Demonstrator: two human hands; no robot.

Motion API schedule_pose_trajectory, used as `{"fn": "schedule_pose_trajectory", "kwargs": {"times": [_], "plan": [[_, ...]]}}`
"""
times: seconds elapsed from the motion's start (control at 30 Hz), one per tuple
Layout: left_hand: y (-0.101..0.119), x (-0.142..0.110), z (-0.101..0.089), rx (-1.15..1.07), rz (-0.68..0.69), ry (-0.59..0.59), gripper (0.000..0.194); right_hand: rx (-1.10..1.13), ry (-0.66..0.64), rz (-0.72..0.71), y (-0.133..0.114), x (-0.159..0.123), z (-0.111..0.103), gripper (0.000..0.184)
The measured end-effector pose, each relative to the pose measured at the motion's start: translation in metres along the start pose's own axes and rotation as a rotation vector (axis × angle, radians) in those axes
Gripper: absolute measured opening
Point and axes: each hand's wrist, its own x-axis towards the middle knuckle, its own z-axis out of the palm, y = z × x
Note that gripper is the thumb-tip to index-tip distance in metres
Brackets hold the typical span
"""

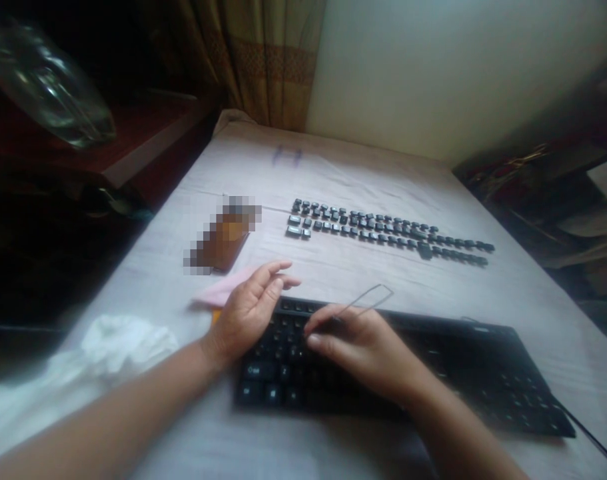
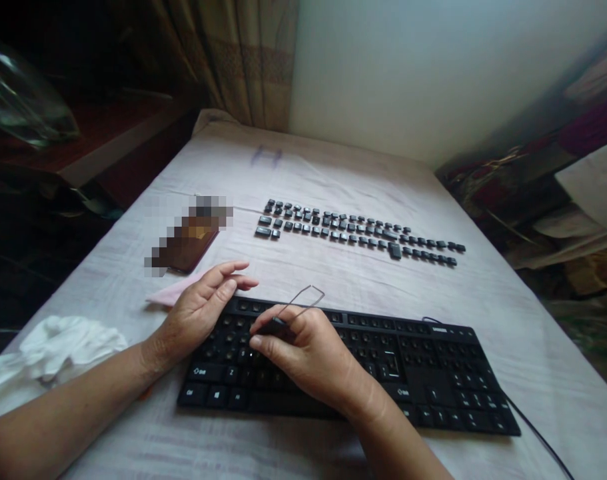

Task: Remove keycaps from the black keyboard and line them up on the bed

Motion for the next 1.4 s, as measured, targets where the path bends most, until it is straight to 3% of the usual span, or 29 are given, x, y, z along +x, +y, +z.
{"fn": "schedule_pose_trajectory", "kwargs": {"times": [0.5, 0.73, 1.03, 1.27, 1.4], "plan": [[-0.002, 0.000, 0.001, -0.014, 0.023, -0.001, 0.033, -0.324, -0.134, -0.097, -0.019, 0.009, 0.003, 0.005], [-0.003, 0.001, 0.001, -0.003, 0.025, -0.001, 0.033, -0.458, -0.144, -0.247, -0.018, 0.006, 0.015, 0.010], [-0.001, -0.001, 0.000, 0.036, 0.049, -0.001, 0.033, -0.224, 0.013, -0.189, 0.001, 0.001, 0.012, 0.002], [0.000, 0.000, 0.002, 0.103, 0.074, -0.008, 0.032, -0.097, 0.102, -0.235, 0.005, -0.003, 0.016, 0.003], [0.001, 0.001, 0.002, 0.120, 0.072, -0.009, 0.032, 0.113, 0.118, -0.164, 0.011, -0.001, 0.015, 0.009]]}}
